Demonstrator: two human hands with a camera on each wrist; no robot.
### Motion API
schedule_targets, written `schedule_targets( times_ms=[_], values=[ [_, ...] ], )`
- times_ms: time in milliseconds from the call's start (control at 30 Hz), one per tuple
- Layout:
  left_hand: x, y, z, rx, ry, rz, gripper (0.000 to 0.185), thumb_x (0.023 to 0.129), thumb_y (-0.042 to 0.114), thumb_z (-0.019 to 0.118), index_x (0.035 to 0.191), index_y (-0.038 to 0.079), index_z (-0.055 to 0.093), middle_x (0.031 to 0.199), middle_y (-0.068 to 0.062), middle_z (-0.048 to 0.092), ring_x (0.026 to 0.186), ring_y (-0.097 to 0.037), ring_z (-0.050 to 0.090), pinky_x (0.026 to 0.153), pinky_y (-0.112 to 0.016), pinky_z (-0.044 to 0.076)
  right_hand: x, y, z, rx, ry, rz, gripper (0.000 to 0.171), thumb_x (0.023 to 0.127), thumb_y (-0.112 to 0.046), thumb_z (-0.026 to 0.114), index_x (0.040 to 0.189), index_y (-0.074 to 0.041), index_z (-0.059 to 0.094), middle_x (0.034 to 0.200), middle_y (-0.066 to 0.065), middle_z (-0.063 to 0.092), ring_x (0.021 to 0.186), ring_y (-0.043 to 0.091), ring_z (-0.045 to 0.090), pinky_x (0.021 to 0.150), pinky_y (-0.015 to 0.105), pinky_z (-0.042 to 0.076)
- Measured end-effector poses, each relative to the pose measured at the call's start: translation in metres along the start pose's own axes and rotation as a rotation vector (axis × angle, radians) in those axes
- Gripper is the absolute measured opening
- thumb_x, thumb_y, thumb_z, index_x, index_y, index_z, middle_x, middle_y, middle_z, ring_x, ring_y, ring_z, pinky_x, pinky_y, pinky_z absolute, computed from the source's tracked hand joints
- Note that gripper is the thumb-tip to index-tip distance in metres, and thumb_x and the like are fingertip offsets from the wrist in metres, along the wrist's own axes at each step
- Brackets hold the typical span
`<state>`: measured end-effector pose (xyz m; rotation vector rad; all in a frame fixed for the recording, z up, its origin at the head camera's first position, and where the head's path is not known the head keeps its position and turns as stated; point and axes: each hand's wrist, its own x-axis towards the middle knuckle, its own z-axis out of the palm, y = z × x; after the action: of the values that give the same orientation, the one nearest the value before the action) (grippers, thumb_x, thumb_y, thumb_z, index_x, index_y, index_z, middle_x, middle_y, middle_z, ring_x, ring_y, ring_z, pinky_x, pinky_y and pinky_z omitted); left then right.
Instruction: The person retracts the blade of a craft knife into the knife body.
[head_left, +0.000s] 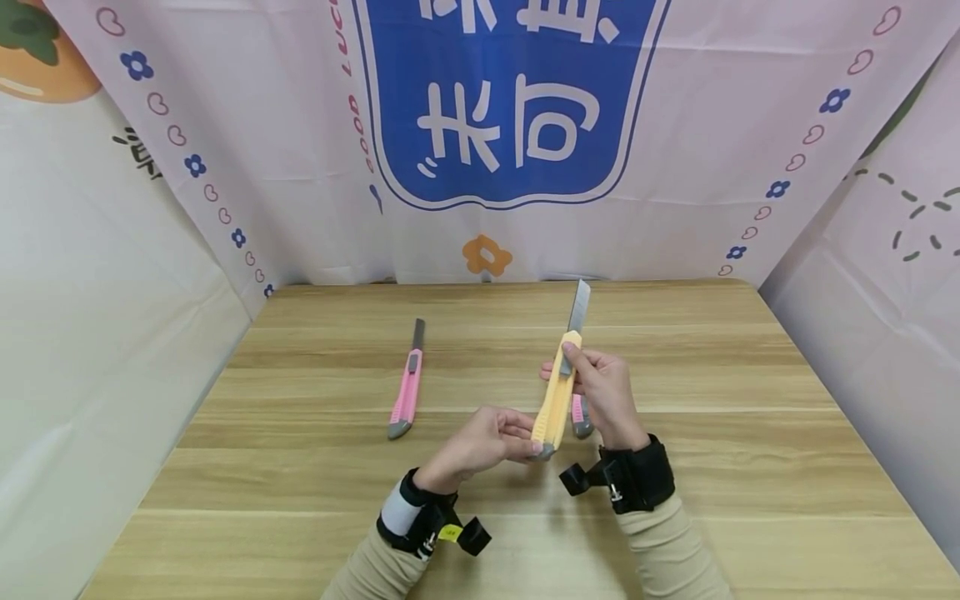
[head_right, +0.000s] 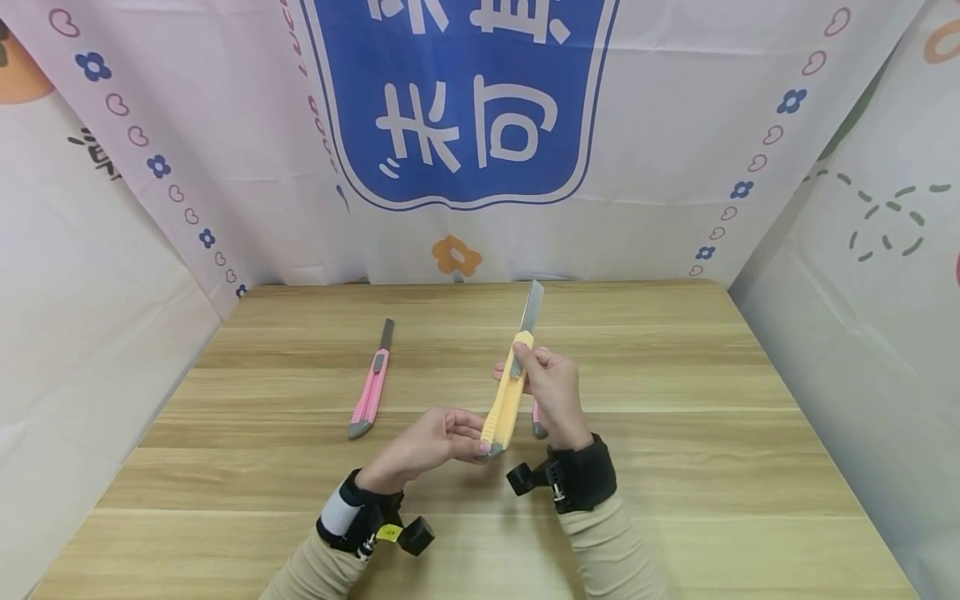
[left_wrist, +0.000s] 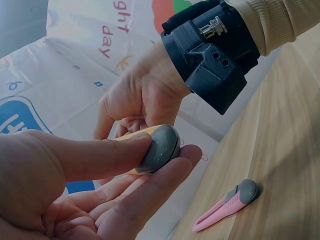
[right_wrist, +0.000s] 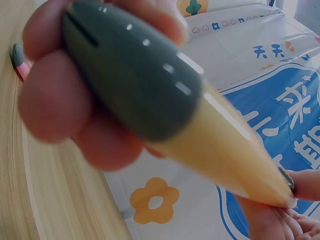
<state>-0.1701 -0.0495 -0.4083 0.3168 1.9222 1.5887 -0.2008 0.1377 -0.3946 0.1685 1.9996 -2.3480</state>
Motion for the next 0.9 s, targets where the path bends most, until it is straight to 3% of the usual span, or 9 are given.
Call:
schedule_targets(
  times_ms=[633,900],
  values=[
    [0.0006,-0.0008,0.0,-0.013,-0.017,-0.002,0.03,0.089,0.002,0.064,0.117,-0.008,0.061,0.108,-0.027,0.07,0.093,-0.026,0.073,0.091,-0.046,0.059,0.0017,-0.0001,-0.0011,0.045,-0.022,0.001,0.039,0.098,-0.019,0.056,0.117,0.015,0.057,0.069,-0.008,0.075,0.071,0.009,0.074,0.069,0.026,0.063],
    [0.0002,-0.0018,-0.0004,-0.031,-0.008,-0.014,0.03,0.089,0.003,0.064,0.118,-0.007,0.061,0.107,-0.025,0.071,0.09,-0.021,0.073,0.092,-0.047,0.059,0.0014,-0.0002,-0.0021,0.043,-0.05,0.004,0.042,0.095,-0.017,0.06,0.122,0.015,0.054,0.085,0.003,0.078,0.077,0.009,0.075,0.076,0.027,0.063]
  ],
)
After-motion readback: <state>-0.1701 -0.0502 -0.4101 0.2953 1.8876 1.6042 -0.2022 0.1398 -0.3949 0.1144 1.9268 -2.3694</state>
